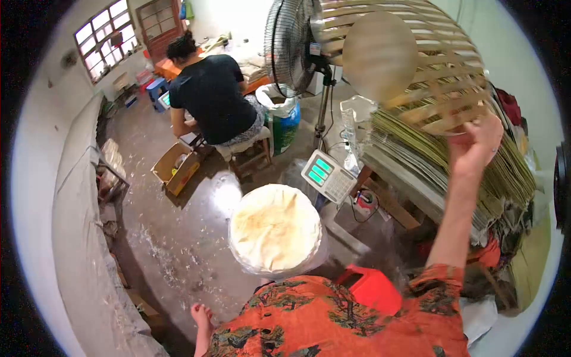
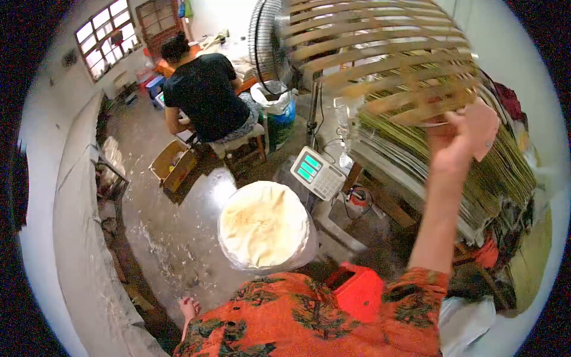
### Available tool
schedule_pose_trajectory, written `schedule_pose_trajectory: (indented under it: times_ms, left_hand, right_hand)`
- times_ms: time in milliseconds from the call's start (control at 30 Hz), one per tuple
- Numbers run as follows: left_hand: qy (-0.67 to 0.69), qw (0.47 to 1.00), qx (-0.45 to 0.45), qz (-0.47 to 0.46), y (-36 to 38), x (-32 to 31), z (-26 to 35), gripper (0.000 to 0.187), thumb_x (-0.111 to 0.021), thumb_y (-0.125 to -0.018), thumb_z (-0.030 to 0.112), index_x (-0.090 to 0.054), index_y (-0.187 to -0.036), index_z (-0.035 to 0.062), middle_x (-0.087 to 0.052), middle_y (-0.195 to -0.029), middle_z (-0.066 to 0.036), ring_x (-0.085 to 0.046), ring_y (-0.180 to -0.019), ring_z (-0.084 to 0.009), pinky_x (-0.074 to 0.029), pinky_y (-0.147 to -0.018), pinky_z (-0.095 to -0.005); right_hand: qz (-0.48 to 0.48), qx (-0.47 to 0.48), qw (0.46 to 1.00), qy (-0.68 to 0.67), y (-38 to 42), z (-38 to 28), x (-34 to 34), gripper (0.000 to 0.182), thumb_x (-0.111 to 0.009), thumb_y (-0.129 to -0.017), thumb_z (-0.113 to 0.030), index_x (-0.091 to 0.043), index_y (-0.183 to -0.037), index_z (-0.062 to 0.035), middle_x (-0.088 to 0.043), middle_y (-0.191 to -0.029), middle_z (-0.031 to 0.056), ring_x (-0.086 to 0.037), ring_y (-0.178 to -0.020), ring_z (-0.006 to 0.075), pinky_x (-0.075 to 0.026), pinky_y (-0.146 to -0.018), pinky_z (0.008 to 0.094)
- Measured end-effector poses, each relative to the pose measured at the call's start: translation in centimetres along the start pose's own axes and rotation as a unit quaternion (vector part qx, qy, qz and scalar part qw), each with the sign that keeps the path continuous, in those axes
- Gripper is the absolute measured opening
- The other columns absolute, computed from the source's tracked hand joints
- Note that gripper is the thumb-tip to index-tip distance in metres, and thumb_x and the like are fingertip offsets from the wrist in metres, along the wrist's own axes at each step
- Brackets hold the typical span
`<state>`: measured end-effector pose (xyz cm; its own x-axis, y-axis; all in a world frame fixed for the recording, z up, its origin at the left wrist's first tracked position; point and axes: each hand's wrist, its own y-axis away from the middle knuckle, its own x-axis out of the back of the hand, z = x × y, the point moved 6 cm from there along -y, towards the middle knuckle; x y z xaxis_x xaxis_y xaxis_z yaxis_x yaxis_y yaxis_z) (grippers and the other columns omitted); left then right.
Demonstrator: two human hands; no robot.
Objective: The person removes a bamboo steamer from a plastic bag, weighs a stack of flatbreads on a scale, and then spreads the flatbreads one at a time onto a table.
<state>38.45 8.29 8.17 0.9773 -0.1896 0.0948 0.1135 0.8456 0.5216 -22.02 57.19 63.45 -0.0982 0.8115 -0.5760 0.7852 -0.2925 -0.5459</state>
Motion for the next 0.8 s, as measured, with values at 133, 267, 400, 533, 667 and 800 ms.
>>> schedule_pose_trajectory:
  times_ms: [133,267,400,533,667,800]
  left_hand:
    - [-0.053,0.998,0.012,-0.042,5.8,-0.3,-5.1,0.017,-0.053,-0.081,0.004,-0.045,-0.095,0.0095,-0.049,-0.080,-0.004,-0.052,-0.059,-0.0146,-0.044,-0.047,-0.0275]
    - [-0.099,0.984,-0.028,-0.143,11.9,-8.3,-0.1,0.017,-0.054,-0.083,0.003,-0.053,-0.100,0.0029,-0.056,-0.089,-0.007,-0.059,-0.070,-0.0158,-0.048,-0.053,-0.0263]
    - [-0.078,0.971,-0.034,-0.225,15.5,-11.5,1.7,0.018,-0.054,-0.086,0.005,-0.053,-0.104,0.0022,-0.057,-0.092,-0.008,-0.061,-0.076,-0.0158,-0.048,-0.056,-0.0261]
    - [-0.092,0.965,0.005,-0.244,16.4,-9.1,-3.6,0.017,-0.057,-0.082,0.004,-0.057,-0.099,0.0029,-0.061,-0.085,-0.003,-0.058,-0.068,-0.0091,-0.046,-0.057,-0.0226]
    - [-0.201,0.947,-0.067,-0.239,17.1,-6.1,-5.1,0.017,-0.058,-0.082,0.005,-0.057,-0.098,0.0018,-0.060,-0.083,-0.003,-0.057,-0.066,-0.0105,-0.045,-0.057,-0.0243]
    - [-0.084,0.972,0.024,-0.220,18.5,-1.5,-4.9,0.018,-0.057,-0.083,0.009,-0.055,-0.100,0.0029,-0.059,-0.087,-0.005,-0.060,-0.069,-0.0132,-0.046,-0.059,-0.0241]
  right_hand:
    - [0.086,-0.072,0.994,0.000,-14.9,0.4,12.5,0.012,-0.059,-0.073,0.001,-0.053,-0.083,0.0012,-0.056,-0.084,0.0115,-0.056,-0.075,0.0263,-0.050,-0.064,0.0380]
    - [0.166,-0.110,0.977,-0.076,-24.0,5.6,25.6,0.019,-0.057,-0.080,-0.003,-0.053,-0.096,0.0043,-0.056,-0.084,0.0104,-0.055,-0.079,0.0241,-0.049,-0.070,0.0322]
    - [-0.112,-0.217,0.964,0.101,-11.0,4.7,12.0,0.022,-0.053,-0.085,-0.012,-0.055,-0.100,0.0027,-0.062,-0.087,0.0116,-0.059,-0.076,0.0219,-0.050,-0.075,0.0331]
    - [-0.226,-0.237,0.922,0.205,13.6,11.7,-2.3,0.016,-0.055,-0.080,-0.019,-0.059,-0.086,-0.0037,-0.059,-0.090,0.0090,-0.058,-0.076,0.0168,-0.048,-0.064,0.0270]
    - [-0.547,-0.282,0.730,0.297,37.2,27.9,-2.9,0.043,-0.063,-0.080,-0.030,-0.052,-0.113,-0.0040,-0.056,-0.109,0.0130,-0.051,-0.105,0.0248,-0.038,-0.092,0.0349]
    - [-0.602,-0.205,0.610,0.472,54.6,36.0,0.6,0.070,-0.064,-0.074,-0.043,-0.040,-0.126,-0.0025,-0.041,-0.128,0.0197,-0.039,-0.119,0.0335,-0.033,-0.099,0.0387]
